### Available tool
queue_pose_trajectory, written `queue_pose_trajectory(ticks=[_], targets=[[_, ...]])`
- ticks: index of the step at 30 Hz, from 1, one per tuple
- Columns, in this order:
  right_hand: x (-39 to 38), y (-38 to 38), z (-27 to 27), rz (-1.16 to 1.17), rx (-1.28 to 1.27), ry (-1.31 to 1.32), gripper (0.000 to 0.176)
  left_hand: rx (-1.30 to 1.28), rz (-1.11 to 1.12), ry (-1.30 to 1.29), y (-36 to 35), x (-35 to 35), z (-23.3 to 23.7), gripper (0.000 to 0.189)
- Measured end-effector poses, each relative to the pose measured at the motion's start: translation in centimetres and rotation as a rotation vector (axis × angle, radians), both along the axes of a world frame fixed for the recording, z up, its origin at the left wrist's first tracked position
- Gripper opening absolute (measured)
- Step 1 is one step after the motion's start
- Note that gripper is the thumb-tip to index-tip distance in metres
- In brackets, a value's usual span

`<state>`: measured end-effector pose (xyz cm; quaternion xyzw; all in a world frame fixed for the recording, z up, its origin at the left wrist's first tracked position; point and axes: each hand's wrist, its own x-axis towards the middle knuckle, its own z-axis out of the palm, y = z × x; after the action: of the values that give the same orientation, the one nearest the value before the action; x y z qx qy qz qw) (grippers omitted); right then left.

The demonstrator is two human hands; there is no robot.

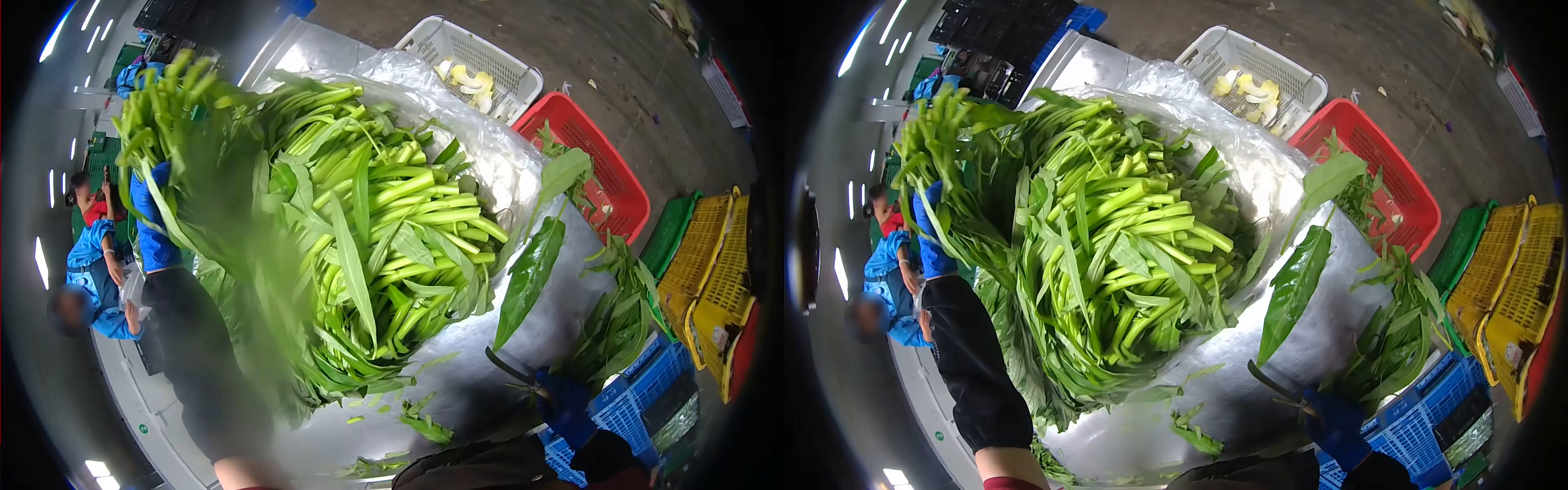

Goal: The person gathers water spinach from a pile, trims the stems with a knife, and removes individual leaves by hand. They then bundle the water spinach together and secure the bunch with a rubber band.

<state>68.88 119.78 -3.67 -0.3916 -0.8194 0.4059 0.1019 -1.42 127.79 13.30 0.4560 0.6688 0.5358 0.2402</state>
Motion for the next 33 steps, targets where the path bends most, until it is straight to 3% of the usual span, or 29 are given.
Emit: queue_pose_trajectory(ticks=[3,5,6,8,9,11,13,16,17,18,20,28,30,33], targets=[[0.1,-0.2,-0.2,-0.009,0.022,-0.013,0.039,-0.080,0.193,0.017,1.0,3.4,0.1,0.028],[0.2,-0.2,0.0,0.010,0.032,-0.051,0.039,-0.167,0.225,0.039,0.5,0.4,-0.4,0.031],[0.2,-0.2,0.0,0.016,0.037,-0.059,0.039,-0.126,0.164,0.072,2.3,6.3,0.2,0.022],[0.4,-0.3,-0.1,0.024,0.046,-0.074,0.039,-0.183,0.144,-0.031,2.9,7.1,-0.1,0.024],[0.4,-0.4,-0.4,0.011,0.056,-0.050,0.039,-0.229,0.154,0.044,3.7,9.3,0.3,0.029],[0.4,-0.7,-0.8,-0.014,0.074,-0.003,0.039,-0.156,0.132,-0.014,4.7,6.4,-1.7,0.033],[0.4,-0.5,-0.6,-0.004,0.059,-0.011,0.040,-0.132,0.027,0.195,6.0,9.2,-2.1,0.037],[0.4,-0.3,-0.4,0.007,0.058,-0.025,0.040,-0.261,-0.083,0.212,6.6,9.6,-3.2,0.051],[0.4,-0.3,-0.3,0.010,0.060,-0.029,0.040,-0.287,-0.110,0.031,6.9,9.9,-3.4,0.064],[0.4,-0.2,-0.1,0.006,0.036,-0.034,0.038,-0.396,-0.145,0.319,7.2,10.6,-3.0,0.072],[0.2,-0.1,0.4,0.001,-0.012,-0.043,0.036,-0.415,-0.115,0.555,7.2,11.0,-3.4,0.072],[0.2,0.0,0.4,0.012,-0.002,-0.042,0.037,-0.335,0.002,0.726,7.7,8.7,-6.2,0.057],[0.3,-0.2,0.2,0.001,-0.002,-0.046,0.036,-0.337,0.043,0.905,7.8,10.7,-5.3,0.057],[0.5,-0.6,0.0,-0.020,0.023,-0.064,0.035,-0.224,0.021,0.887,6.8,9.4,-4.3,0.052]])
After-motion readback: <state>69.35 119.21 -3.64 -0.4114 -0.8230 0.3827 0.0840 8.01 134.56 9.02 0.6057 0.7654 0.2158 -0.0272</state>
